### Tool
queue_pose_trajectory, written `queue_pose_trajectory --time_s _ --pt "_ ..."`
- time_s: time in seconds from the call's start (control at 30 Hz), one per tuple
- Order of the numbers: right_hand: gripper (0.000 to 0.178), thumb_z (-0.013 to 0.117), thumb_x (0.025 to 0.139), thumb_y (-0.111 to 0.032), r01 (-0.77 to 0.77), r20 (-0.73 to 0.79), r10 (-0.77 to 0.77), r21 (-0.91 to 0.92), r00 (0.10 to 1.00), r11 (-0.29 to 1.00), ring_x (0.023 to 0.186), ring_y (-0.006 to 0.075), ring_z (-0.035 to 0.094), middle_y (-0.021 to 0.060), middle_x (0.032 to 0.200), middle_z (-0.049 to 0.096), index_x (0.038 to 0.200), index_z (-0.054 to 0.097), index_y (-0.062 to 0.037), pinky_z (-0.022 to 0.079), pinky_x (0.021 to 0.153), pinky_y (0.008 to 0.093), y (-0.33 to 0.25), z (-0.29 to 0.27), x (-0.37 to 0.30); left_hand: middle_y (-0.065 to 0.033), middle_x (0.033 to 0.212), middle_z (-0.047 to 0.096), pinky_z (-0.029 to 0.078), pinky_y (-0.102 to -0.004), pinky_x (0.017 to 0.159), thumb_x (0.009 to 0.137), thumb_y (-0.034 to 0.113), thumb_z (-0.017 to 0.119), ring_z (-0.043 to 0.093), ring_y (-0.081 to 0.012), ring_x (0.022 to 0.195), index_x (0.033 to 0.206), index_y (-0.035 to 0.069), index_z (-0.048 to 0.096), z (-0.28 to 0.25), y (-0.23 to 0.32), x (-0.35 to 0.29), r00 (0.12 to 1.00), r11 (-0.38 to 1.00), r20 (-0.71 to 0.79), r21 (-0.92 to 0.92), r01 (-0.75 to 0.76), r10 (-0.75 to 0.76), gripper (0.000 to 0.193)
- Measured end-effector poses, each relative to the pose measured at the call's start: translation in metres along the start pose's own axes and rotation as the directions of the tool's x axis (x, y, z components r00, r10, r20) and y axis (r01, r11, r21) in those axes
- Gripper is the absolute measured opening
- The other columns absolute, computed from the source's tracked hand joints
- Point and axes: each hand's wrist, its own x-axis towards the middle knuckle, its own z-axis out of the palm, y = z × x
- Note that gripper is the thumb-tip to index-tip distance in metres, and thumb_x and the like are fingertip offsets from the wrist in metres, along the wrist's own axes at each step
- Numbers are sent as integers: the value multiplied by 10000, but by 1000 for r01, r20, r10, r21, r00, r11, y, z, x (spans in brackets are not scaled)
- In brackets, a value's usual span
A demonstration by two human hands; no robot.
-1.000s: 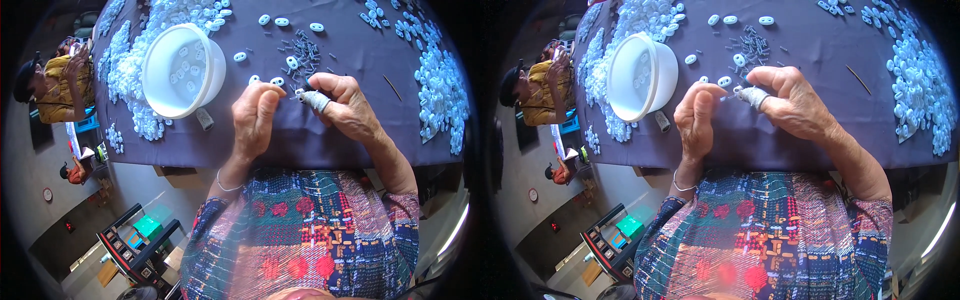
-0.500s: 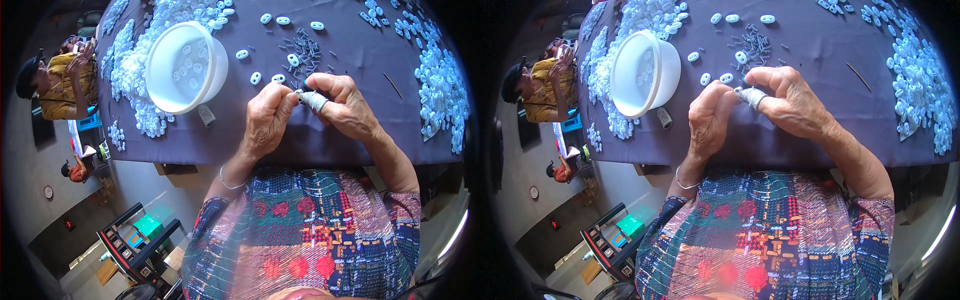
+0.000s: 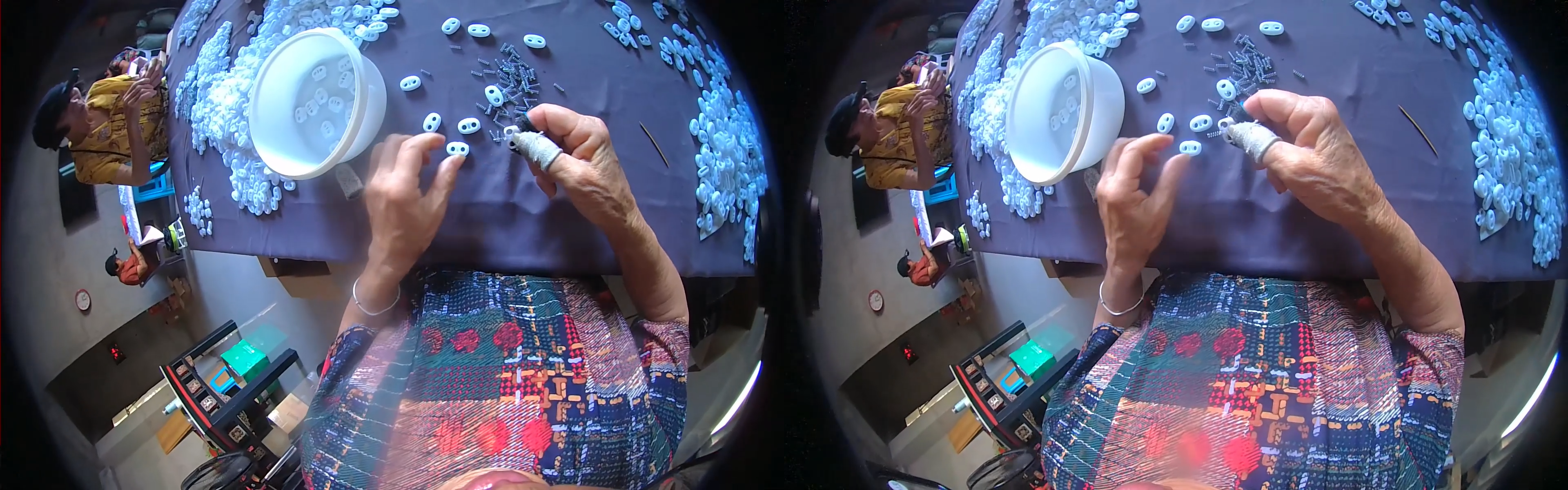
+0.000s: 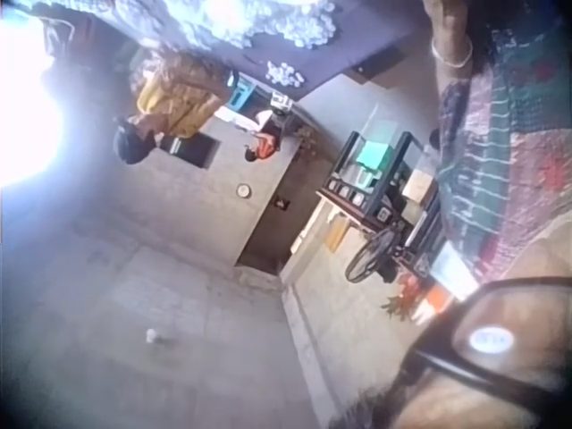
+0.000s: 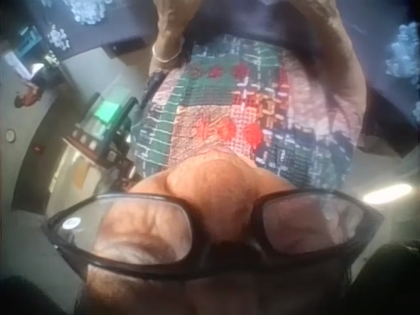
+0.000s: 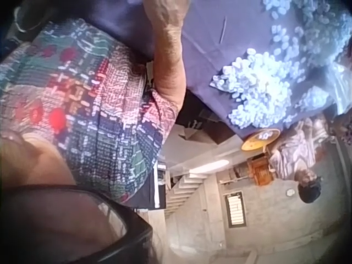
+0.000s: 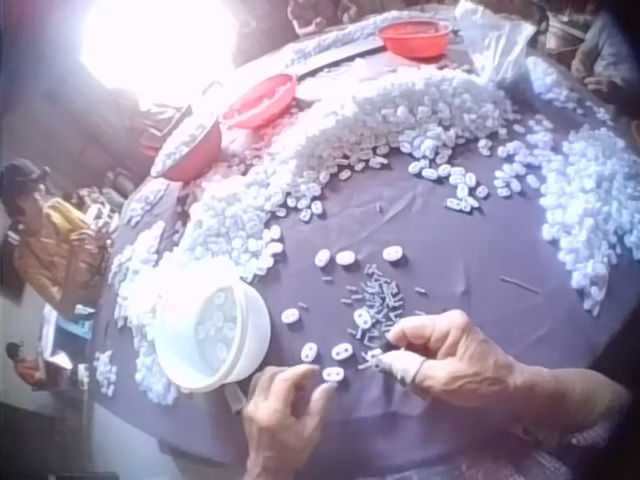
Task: The person assembles plastic cord locks by picking up springs and plastic toggle pieces from the table and inserting the springs into the plastic pieces by hand.
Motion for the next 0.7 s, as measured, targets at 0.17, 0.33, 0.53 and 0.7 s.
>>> queue_pose_trajectory --time_s 0.17,0.33,0.53,0.7 --pt "81 587 861 -76 -3 -7 3 -26 1000 1000 494 33 452 -26 616 514 895 576 -4 342 435 188 0 2 -1 -82 796 579 454 -330 656 686 58 728 556 -235 724 878 35 615 12 -6 1 997 997 51 25 -67 65 224" --pt "81 587 860 -77 25 20 -24 -46 1000 999 521 28 462 -31 624 508 896 574 -5 348 446 185 3 1 -2 -77 784 590 462 -296 588 687 22 727 571 -194 675 851 35 607 12 -2 -9 996 985 16 -151 -81 85 204" --pt "108 593 856 -79 57 34 -54 -72 998 996 542 29 469 -30 638 508 927 575 1 357 464 181 2 3 -4 -79 786 599 457 -250 522 694 0 729 586 -140 647 826 20 610 11 3 -11 999 963 -32 -266 -50 43 179" --pt "117 593 856 -76 85 44 -81 -97 996 992 547 25 466 -32 639 505 937 570 6 359 469 179 2 2 -3 -54 831 622 445 -193 534 743 -1 708 585 -102 664 862 22 608 7 8 -13 992 832 31 -541 121 -124 157"
